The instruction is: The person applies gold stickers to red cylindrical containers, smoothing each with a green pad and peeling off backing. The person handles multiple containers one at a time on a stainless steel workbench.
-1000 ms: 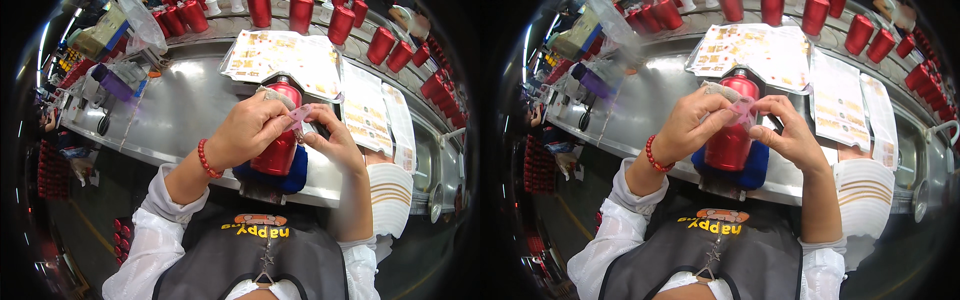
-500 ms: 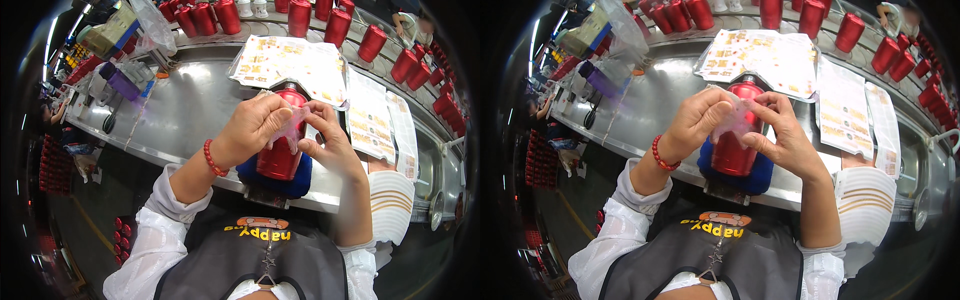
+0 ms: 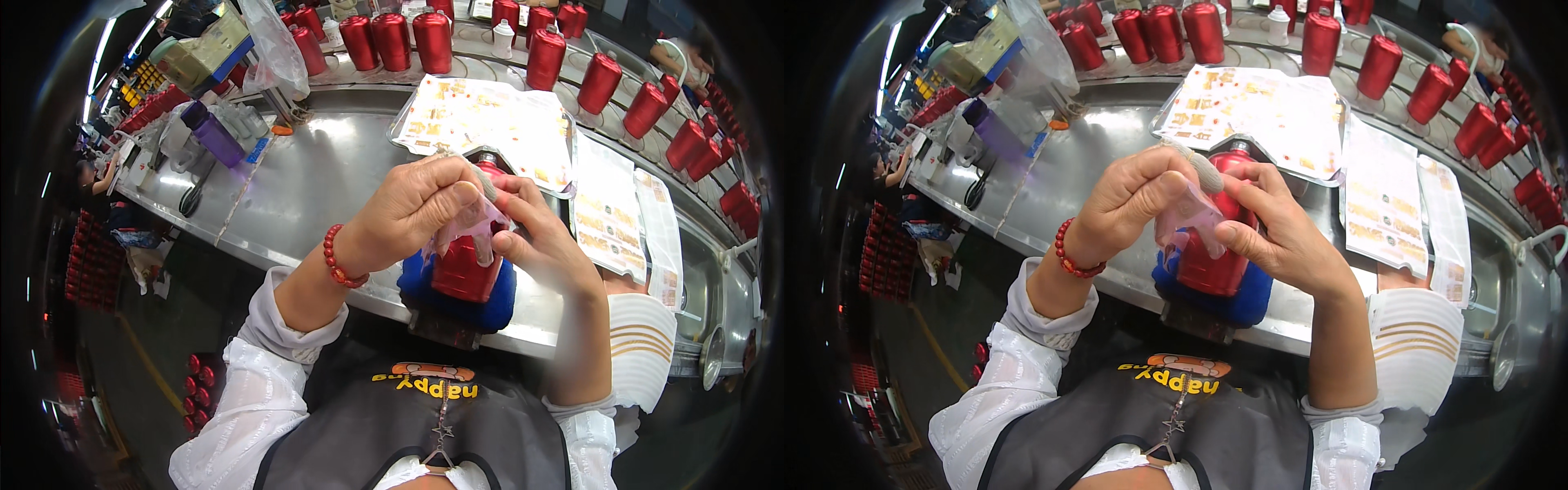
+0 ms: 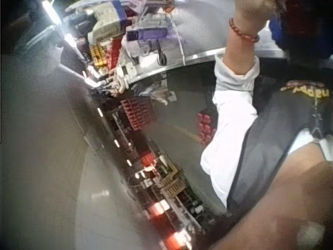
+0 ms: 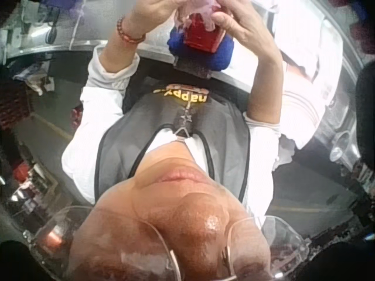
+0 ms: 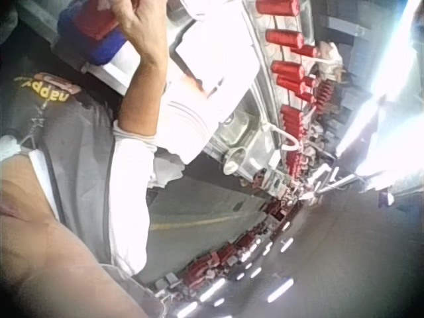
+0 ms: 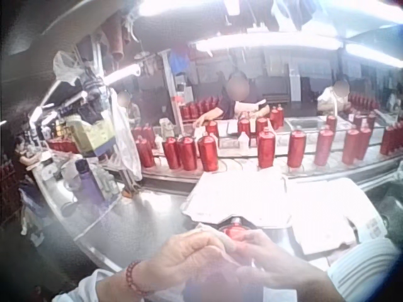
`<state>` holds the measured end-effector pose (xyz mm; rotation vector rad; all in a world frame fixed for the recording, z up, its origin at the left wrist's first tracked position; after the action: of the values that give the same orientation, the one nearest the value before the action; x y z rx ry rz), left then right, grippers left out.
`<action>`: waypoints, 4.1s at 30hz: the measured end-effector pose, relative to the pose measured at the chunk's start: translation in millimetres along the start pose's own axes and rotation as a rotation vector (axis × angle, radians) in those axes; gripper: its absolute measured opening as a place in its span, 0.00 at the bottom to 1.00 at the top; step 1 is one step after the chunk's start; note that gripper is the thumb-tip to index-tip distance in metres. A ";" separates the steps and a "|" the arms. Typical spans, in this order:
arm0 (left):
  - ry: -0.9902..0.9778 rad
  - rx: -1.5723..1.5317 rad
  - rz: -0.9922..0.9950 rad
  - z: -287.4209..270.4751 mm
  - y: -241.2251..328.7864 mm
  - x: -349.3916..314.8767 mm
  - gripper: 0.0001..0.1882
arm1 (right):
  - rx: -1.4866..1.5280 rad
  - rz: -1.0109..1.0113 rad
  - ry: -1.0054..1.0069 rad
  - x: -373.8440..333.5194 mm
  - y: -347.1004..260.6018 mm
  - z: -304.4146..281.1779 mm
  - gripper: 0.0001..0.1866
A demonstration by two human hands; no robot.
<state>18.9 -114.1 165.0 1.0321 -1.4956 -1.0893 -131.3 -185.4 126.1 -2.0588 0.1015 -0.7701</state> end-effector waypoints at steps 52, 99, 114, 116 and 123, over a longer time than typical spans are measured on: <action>0.322 0.845 0.139 45.5 -48.3 -34.6 0.08 | -0.630 -0.248 0.246 -88.1 -24.3 31.4 0.14; 0.334 0.890 0.053 50.7 -54.7 -50.1 0.09 | -0.535 -0.136 0.270 -71.7 1.0 45.8 0.24; 0.241 0.189 -0.288 -1.6 -107.7 -83.8 0.20 | -0.532 -0.071 0.270 -78.5 12.2 48.7 0.22; 0.156 0.321 -0.300 0.6 -101.2 -83.1 0.22 | -0.530 -0.076 0.280 -79.9 12.6 49.2 0.22; 0.028 0.207 -0.376 -5.7 -101.4 -81.2 0.17 | -0.538 -0.067 0.265 -80.2 11.0 49.8 0.22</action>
<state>46.1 -60.7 49.5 1.5118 -1.4480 -1.1864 -165.6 -127.3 59.1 -2.4567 0.4304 -1.1510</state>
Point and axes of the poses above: each hand's wrist, its own x-axis towards the middle knuckle, its own z-axis out of the palm, y = z × x, the point moved 6 cm from there along x, towards the middle knuckle, and after that the axes turned 8 degrees about -z, right-handed, at the moved point
